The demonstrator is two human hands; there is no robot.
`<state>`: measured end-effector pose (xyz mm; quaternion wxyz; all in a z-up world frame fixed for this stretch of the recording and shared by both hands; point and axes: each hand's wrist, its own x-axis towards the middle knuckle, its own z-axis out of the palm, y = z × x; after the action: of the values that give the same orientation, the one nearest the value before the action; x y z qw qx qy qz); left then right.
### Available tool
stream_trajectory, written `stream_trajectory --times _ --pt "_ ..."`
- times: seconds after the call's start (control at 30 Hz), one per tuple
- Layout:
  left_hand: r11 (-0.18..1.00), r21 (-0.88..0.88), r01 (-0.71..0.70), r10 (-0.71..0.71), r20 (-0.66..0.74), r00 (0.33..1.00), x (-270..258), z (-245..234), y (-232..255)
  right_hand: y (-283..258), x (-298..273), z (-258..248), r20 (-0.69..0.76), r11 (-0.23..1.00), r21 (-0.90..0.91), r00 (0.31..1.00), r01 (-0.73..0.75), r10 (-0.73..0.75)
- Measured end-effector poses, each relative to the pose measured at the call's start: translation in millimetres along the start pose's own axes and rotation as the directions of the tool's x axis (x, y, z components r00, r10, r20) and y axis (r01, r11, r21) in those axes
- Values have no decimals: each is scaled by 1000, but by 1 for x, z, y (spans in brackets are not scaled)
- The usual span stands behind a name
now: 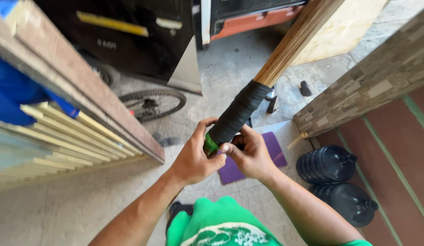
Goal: The recorder is wrapping a broom handle with tape and string to reinforce or repair it.
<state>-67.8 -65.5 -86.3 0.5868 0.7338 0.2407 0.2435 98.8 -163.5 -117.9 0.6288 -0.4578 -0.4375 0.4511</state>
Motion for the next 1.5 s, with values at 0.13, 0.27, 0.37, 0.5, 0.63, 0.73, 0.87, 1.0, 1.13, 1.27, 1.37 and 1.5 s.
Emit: stream_trajectory --times 0.13,0.27,0.37,0.5,0.63,0.73,0.87,1.0,1.13,1.27,1.37,1.5 --pt "998 -56 27 -26 29 999 -14 -3 -25 40 -15 -7 -22 983 -163 996 -90 87" --pt "962 -140 235 -229 58 972 -26 4 -61 67 -42 -8 -17 973 -136 982 -188 187" --pt "868 -300 396 -381 111 918 -40 14 -74 62 -59 -15 67 890 125 899 -438 433" --pt "744 -453 492 -452 201 869 -63 33 -106 47 -77 -7 91 830 81 833 -552 546" --pt "747 -435 502 -477 175 861 -81 53 -140 39 -88 3 66 758 -77 755 -648 652" --pt "776 -392 495 -489 122 864 -88 60 -141 38 -98 9 84 733 -72 728 -676 680" --pt "754 -369 543 -535 134 834 -92 70 -153 24 -104 20 63 717 -155 718 -680 694" --pt "778 -375 505 -485 152 861 -92 69 -157 17 -112 22 3 677 -251 699 -692 715" --pt "776 -361 516 -486 177 856 -92 65 -159 22 -119 20 -21 713 -340 763 -613 647" --pt "793 -324 517 -472 211 856 -88 72 -167 10 -108 29 -20 707 -120 714 -697 700" --pt "819 -205 536 -512 159 844 -95 91 -186 6 -89 41 -5 749 -237 771 -619 636" --pt "880 -84 467 -454 140 880 -93 82 -176 29 -81 29 30 776 -360 824 -519 565"
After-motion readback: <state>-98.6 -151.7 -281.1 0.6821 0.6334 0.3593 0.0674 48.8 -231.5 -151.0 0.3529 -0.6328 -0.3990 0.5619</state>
